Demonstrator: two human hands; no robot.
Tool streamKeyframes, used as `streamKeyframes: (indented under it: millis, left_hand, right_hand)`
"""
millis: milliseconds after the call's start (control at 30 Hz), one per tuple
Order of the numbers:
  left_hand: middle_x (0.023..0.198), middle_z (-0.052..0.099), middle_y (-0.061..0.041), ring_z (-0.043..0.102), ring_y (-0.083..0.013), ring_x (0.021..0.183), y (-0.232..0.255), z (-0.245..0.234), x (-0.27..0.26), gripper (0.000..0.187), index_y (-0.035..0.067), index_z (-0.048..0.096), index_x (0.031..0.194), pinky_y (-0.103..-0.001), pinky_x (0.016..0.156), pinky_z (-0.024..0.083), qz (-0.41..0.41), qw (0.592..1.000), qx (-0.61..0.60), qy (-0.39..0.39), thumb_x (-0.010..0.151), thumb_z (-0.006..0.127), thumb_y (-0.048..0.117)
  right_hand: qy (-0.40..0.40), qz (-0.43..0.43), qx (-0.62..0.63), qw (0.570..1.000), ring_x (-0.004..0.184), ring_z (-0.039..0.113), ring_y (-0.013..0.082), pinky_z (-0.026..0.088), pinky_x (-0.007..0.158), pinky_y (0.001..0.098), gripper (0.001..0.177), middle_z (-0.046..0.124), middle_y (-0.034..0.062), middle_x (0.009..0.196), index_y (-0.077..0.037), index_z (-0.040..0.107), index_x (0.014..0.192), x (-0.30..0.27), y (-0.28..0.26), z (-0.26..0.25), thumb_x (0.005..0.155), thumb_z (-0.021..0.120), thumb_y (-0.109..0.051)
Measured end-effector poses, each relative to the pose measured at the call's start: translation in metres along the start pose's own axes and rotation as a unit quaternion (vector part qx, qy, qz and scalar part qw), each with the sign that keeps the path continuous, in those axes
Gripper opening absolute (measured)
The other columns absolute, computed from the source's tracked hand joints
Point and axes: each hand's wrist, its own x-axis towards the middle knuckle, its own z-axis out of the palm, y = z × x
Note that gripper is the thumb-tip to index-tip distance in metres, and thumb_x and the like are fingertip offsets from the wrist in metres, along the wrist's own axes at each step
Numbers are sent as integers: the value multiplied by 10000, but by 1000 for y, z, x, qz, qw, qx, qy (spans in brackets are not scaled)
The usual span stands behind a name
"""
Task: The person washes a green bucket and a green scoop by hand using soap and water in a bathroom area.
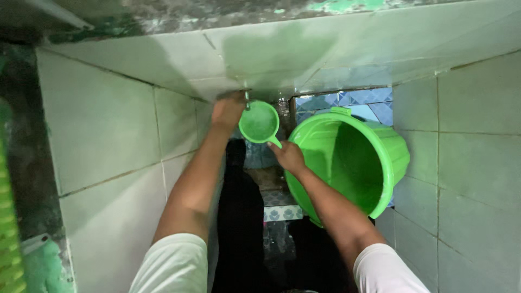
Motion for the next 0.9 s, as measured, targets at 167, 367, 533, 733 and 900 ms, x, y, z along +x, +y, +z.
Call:
streamKeyframes:
  millis: [167,367,533,733,900]
  left_hand:
    - [1213,679,-220,641,-444,1081,23,27,-49,386,21,680,1161,-535,885,513,-191,974,-97,78,1040,494,338]
    - [1185,673,-238,632,-404,1103,51,140,-93,488,-17,702,1128,-502,944,485,-352,855,-359,-126,1117,459,406]
    - [1003,692,-129,657,-309,962,108,187,-102,377,38,689,1018,-460,859,534,-447,435,-781,17,1071,494,356]
    - [929,713,-108,685,-276,861,182,145,-21,341,40,678,979,-439,800,561,-440,382,-810,65,1059,487,310]
    - [943,725,-91,699,-236,839,277,106,13,380,46,680,1006,-408,799,571,-351,464,-811,62,1070,446,339]
  right_hand:
    - [17,19,22,999,756,682,446,533,692,532,518,696,256,792,-13,741,944,-38,10,-9,949,623,-517]
    - [16,33,-20,999,609,679,401,520,591,528,425,688,207,676,-36,727,884,-110,13,-56,918,659,-455]
    - [34,25,-102,994,610,674,412,510,579,551,376,680,194,656,-41,697,856,-158,-11,-102,916,672,-411]
    - [172,31,-193,966,572,653,433,501,527,557,354,661,208,632,-59,665,853,-182,-52,-169,932,682,-404]
    - [275,49,-216,936,537,634,428,481,491,552,334,657,187,601,-82,636,807,-215,-73,-236,928,701,-387]
